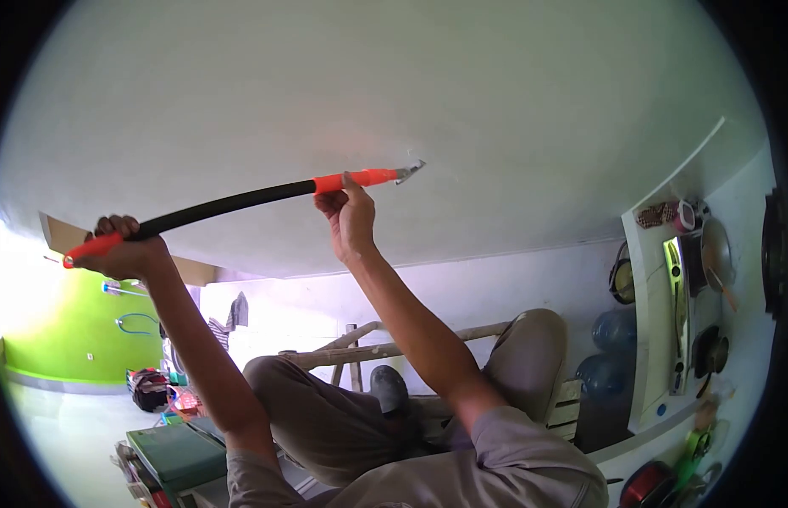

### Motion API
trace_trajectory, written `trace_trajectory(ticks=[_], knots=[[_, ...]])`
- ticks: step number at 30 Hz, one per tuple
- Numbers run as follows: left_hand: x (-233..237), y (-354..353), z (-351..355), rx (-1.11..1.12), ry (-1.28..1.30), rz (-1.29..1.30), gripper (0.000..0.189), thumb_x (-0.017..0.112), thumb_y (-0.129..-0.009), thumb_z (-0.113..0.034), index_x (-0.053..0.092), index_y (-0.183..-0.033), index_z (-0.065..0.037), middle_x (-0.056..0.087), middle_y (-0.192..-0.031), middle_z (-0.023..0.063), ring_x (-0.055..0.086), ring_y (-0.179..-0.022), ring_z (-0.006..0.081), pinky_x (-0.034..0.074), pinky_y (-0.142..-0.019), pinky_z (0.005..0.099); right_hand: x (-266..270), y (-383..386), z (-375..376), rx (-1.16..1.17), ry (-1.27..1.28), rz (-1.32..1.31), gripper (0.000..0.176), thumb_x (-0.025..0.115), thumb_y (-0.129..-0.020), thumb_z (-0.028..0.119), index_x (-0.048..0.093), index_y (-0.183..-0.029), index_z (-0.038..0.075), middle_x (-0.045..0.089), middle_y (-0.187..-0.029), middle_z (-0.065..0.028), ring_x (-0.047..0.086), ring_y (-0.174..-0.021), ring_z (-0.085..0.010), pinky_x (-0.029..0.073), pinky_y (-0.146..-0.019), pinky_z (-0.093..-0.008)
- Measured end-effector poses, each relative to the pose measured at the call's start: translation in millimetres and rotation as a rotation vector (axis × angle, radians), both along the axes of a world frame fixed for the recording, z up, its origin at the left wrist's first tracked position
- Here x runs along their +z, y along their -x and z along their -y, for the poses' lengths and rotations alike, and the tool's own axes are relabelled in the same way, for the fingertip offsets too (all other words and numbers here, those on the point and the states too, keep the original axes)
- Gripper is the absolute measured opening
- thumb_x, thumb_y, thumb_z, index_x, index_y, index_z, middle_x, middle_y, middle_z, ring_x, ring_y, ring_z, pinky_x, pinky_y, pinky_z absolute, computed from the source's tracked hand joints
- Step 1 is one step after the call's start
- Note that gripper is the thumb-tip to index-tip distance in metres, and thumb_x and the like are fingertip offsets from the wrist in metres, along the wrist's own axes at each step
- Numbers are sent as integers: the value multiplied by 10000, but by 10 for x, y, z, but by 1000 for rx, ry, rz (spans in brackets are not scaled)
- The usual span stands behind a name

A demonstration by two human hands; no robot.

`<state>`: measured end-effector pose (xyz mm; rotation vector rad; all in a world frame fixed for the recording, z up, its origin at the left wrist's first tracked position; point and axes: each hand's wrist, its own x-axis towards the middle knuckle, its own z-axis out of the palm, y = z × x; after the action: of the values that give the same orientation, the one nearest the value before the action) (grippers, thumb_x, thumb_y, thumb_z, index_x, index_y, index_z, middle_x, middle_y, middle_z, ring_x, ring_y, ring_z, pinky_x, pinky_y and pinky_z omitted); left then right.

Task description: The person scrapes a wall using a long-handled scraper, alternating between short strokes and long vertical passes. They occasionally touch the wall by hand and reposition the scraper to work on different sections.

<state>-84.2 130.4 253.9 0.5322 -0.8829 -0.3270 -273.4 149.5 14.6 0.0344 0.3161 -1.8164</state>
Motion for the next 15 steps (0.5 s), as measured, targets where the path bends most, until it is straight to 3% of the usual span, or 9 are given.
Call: trace_trajectory(ticks=[4,5,6,8,10,12,13,14,15], knots=[[292,359,-289,-146,102,206,642,309,-1018,-715,427,-813,-118,436,-640,21,357,-454,119,323,-411,257,169,129,-203,41,-16,87,334,518,-1069,345,598,-1053,22,687,-858,-109,696,-742,-187,601,-712,-293],[407,599,-409,-23,100,234,643,305,-1013,-725,435,-837,-121,444,-652,22,355,-461,118,314,-412,260,204,181,-223,59,-2,54,405,506,-1070,393,621,-1030,8,702,-853,-133,701,-724,-186,604,-676,-290],[499,686,-441,-82,183,255,582,310,-1046,-635,458,-1036,-73,453,-643,32,386,-439,118,337,-369,255,258,244,-267,100,-26,-49,431,507,-1067,413,626,-1021,1,704,-829,-139,698,-693,-185,601,-651,-292],[667,922,-543,-110,245,319,639,332,-1033,-678,453,-1088,-53,483,-713,66,398,-456,129,343,-369,266,399,415,-402,178,-78,-257,484,507,-1061,451,636,-1003,-12,708,-782,-152,691,-630,-183,594,-603,-297],[797,1153,-625,-152,217,310,652,332,-1043,-662,478,-1088,-28,524,-743,87,428,-474,144,355,-416,279,474,726,-534,302,-85,-762,533,593,-1018,482,680,-883,-26,673,-648,-97,619,-485,-152,527,-492,-289],[858,1455,-710,-123,208,304,524,405,-1066,-544,522,-1075,-33,587,-776,111,456,-469,146,349,-426,276,542,878,-643,-96,-121,-1208,410,673,-983,348,666,-781,-10,621,-593,-54,612,-480,-160,465,-472,-267],[860,1657,-813,-29,166,342,457,424,-1073,-468,554,-1099,-31,579,-768,106,428,-496,148,342,-449,291,658,994,-733,-245,-109,-1319,330,717,-940,296,669,-833,-12,626,-636,-49,630,-545,-155,473,-517,-272],[853,1732,-751,-281,244,238,362,583,-1021,-378,558,-1126,-32,611,-782,125,469,-535,154,383,-482,313,819,1110,-832,-394,-97,-1426,274,762,-897,244,672,-885,-15,631,-680,-44,648,-610,-151,480,-563,-277],[847,1868,-714,-333,376,315,345,585,-1030,-389,558,-1062,-46,574,-723,77,446,-491,123,369,-441,295,974,1184,-876,-534,82,-1485,273,775,-881,230,667,-941,-13,659,-759,-56,661,-698,-154,498,-640,-284]])
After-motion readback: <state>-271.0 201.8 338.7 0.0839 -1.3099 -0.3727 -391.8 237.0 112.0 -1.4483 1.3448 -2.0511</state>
